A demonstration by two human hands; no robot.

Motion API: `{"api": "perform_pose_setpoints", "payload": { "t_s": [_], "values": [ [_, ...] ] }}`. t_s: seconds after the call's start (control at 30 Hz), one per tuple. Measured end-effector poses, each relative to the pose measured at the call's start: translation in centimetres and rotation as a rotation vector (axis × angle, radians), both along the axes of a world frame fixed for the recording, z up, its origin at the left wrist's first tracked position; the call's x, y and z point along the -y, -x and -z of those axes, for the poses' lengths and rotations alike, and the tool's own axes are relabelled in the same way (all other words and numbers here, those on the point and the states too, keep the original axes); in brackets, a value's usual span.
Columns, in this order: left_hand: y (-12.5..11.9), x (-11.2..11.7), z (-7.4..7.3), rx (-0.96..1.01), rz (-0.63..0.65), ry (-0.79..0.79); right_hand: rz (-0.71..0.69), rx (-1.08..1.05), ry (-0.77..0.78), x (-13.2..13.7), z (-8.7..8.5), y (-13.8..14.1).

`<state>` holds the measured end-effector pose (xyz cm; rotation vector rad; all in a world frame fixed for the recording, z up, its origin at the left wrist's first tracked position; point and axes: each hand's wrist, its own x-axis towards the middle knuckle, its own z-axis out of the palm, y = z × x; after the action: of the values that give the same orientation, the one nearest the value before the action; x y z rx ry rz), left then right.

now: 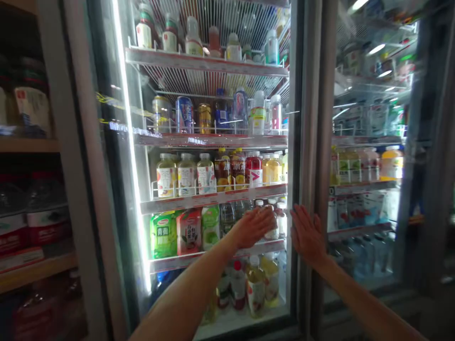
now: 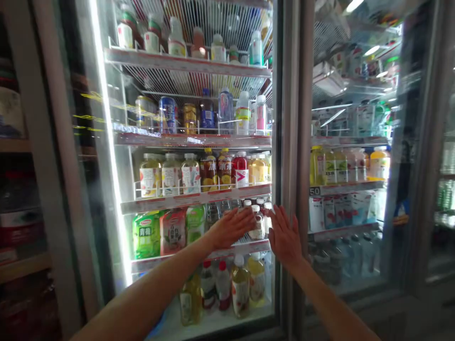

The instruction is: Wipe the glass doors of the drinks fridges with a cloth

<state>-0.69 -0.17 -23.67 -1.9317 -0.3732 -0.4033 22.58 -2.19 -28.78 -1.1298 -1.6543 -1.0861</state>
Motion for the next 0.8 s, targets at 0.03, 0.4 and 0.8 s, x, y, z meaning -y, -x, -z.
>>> {"api": "perform_pose_setpoints", "payload": {
  "t_s": [0.03, 0.4, 0.8],
  "values": [
    [-0.5, 0.0, 1.3, -0.062, 0.015, 0.023, 0.005, 0.007, 0.012, 0.2, 0.6, -0.5],
    [-0.4, 0.5, 6.2, -0.129, 0.024, 0.086, -0.039, 0.017, 0.045, 1.4, 2.6, -1.1],
    [16.7, 5.4, 3.0, 0.025, -0.165, 0.031, -0.267, 0.055, 0.03, 1.9, 1.0, 7.5]
  ]
}}
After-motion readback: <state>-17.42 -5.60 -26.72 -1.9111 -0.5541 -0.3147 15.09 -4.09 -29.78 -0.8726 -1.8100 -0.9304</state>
